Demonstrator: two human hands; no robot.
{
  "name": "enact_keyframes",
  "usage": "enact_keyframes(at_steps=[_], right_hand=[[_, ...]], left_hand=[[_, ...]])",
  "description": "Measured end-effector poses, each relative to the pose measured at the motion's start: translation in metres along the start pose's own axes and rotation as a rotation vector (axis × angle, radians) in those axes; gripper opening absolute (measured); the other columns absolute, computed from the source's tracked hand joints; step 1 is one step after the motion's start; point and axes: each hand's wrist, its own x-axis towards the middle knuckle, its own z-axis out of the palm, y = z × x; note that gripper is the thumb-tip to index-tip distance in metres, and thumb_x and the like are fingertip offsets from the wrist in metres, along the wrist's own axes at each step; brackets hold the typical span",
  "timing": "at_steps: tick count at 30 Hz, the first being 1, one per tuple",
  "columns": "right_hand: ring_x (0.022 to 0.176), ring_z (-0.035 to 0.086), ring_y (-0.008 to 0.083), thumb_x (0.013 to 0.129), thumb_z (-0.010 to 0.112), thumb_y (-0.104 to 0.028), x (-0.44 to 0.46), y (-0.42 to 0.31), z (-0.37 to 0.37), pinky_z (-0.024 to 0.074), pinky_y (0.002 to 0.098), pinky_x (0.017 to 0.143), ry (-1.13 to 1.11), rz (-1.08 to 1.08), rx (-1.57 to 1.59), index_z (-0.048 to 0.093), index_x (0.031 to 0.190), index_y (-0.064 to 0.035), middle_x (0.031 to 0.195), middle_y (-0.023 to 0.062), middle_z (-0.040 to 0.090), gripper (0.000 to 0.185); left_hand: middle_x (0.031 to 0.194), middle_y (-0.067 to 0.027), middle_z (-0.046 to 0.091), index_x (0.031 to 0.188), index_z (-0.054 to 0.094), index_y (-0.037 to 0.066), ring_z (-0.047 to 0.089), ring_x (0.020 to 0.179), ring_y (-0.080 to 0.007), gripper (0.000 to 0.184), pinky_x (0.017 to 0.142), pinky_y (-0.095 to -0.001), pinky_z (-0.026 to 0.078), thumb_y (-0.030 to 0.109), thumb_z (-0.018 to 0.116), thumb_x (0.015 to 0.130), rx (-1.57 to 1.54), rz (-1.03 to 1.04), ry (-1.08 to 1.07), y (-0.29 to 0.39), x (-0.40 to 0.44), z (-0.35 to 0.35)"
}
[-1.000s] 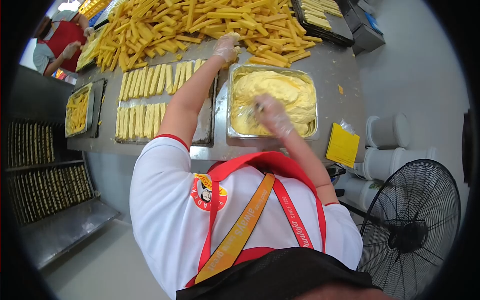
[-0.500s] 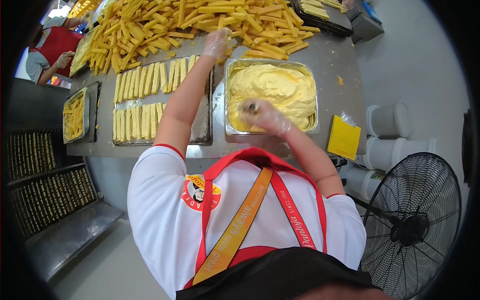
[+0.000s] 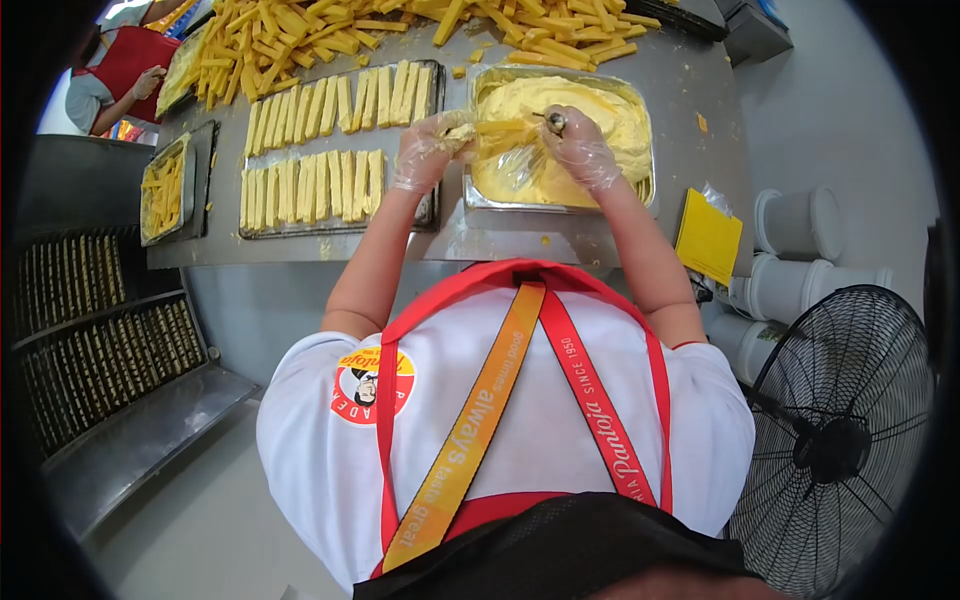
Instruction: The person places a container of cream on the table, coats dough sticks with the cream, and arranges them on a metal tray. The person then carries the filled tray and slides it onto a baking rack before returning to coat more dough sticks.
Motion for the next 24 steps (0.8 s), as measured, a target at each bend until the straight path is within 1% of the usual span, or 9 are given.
enact_keyframes(at_steps=[2, 5, 6, 9, 10, 16, 19, 22, 24], right_hand=[[0.073, 0.062, 0.0144, 0.090, 0.066, -0.016, -0.009, -0.006, 0.007, 0.0505, 0.0309, 0.066, 0.056, -0.251, -0.216, 0.063, 0.101, -0.0020, 0.083, 0.0054, 0.066, 0.018], [0.070, 0.060, 0.0139, 0.091, 0.064, -0.015, -0.028, -0.041, -0.005, 0.0495, 0.0321, 0.067, -0.153, -0.121, 0.324, 0.062, 0.095, -0.0015, 0.079, 0.0059, 0.064, 0.015], [0.070, 0.058, 0.0121, 0.090, 0.065, -0.015, -0.027, -0.036, -0.012, 0.0487, 0.0305, 0.066, -0.365, 0.165, 0.583, 0.063, 0.094, -0.0021, 0.080, 0.0042, 0.064, 0.013], [0.072, 0.058, 0.0104, 0.089, 0.066, -0.014, -0.003, -0.009, -0.017, 0.0491, 0.0275, 0.066, -0.188, 0.311, 0.259, 0.064, 0.096, -0.0021, 0.081, 0.0024, 0.064, 0.014], [0.070, 0.058, 0.0099, 0.089, 0.066, -0.012, -0.003, -0.005, -0.019, 0.0485, 0.0249, 0.066, -0.024, 0.087, -0.007, 0.064, 0.096, -0.0012, 0.084, 0.0014, 0.065, 0.013], [0.077, 0.062, 0.0120, 0.085, 0.069, -0.014, -0.014, -0.051, -0.014, 0.0508, 0.0279, 0.068, 0.302, 0.292, 1.006, 0.064, 0.092, -0.0015, 0.084, 0.0047, 0.066, 0.015], [0.080, 0.063, 0.0132, 0.085, 0.071, -0.013, -0.008, -0.035, 0.001, 0.0522, 0.0270, 0.070, 0.185, 0.303, 1.069, 0.063, 0.094, 0.0002, 0.087, 0.0039, 0.065, 0.018], [0.075, 0.066, 0.0151, 0.087, 0.068, -0.010, -0.004, -0.014, 0.006, 0.0561, 0.0265, 0.064, 0.224, 0.356, 0.944, 0.060, 0.096, 0.0006, 0.087, 0.0064, 0.064, 0.016], [0.071, 0.062, 0.0121, 0.084, 0.071, -0.013, -0.005, -0.017, 0.003, 0.0513, 0.0260, 0.064, 0.263, 0.405, 0.865, 0.063, 0.093, -0.0011, 0.082, 0.0044, 0.065, 0.017]], left_hand=[[0.096, -0.0075, 0.072, 0.111, 0.069, 0.000, 0.065, 0.083, -0.0129, 0.031, 0.073, -0.0278, 0.054, 0.014, 0.074, 0.083, 0.123, 0.064, -0.026, -0.005, -0.014, 0.002], [0.088, -0.0089, 0.071, 0.117, 0.067, 0.004, 0.065, 0.074, -0.0142, 0.036, 0.071, -0.0299, 0.052, 0.019, 0.067, 0.084, 0.101, 0.100, -0.084, -0.027, -0.022, 0.005], [0.091, -0.0093, 0.072, 0.116, 0.068, 0.004, 0.065, 0.078, -0.0142, 0.036, 0.072, -0.0301, 0.053, 0.017, 0.071, 0.083, 0.108, 0.083, -0.086, -0.038, -0.017, 0.004], [0.093, -0.0108, 0.072, 0.115, 0.069, 0.006, 0.066, 0.079, -0.0153, 0.035, 0.071, -0.0298, 0.053, 0.016, 0.074, 0.082, 0.136, 0.052, -0.088, -0.032, -0.024, 0.002], [0.092, -0.0114, 0.072, 0.115, 0.069, 0.007, 0.066, 0.078, -0.0159, 0.035, 0.070, -0.0295, 0.052, 0.017, 0.073, 0.082, 0.146, 0.050, -0.085, -0.024, -0.026, 0.001], [0.082, -0.0120, 0.070, 0.104, 0.070, 0.005, 0.064, 0.063, -0.0170, 0.027, 0.061, -0.0313, 0.051, 0.019, 0.074, 0.080, 0.192, 0.100, -0.022, 0.005, -0.044, 0.000], [0.079, -0.0112, 0.068, 0.098, 0.069, 0.006, 0.065, 0.064, -0.0205, 0.026, 0.062, -0.0341, 0.051, 0.020, 0.075, 0.077, 0.475, 0.417, 0.141, -0.025, -0.030, 0.006], [0.102, -0.0133, 0.069, 0.112, 0.065, 0.010, 0.066, 0.093, -0.0282, 0.040, 0.081, -0.0390, 0.052, 0.030, 0.074, 0.078, 0.366, 0.096, 0.059, -0.013, -0.034, 0.008], [0.089, -0.0124, 0.069, 0.105, 0.066, 0.008, 0.067, 0.079, -0.0268, 0.033, 0.071, -0.0373, 0.052, 0.024, 0.074, 0.077, 0.380, 0.254, 0.157, -0.025, -0.030, 0.012]])
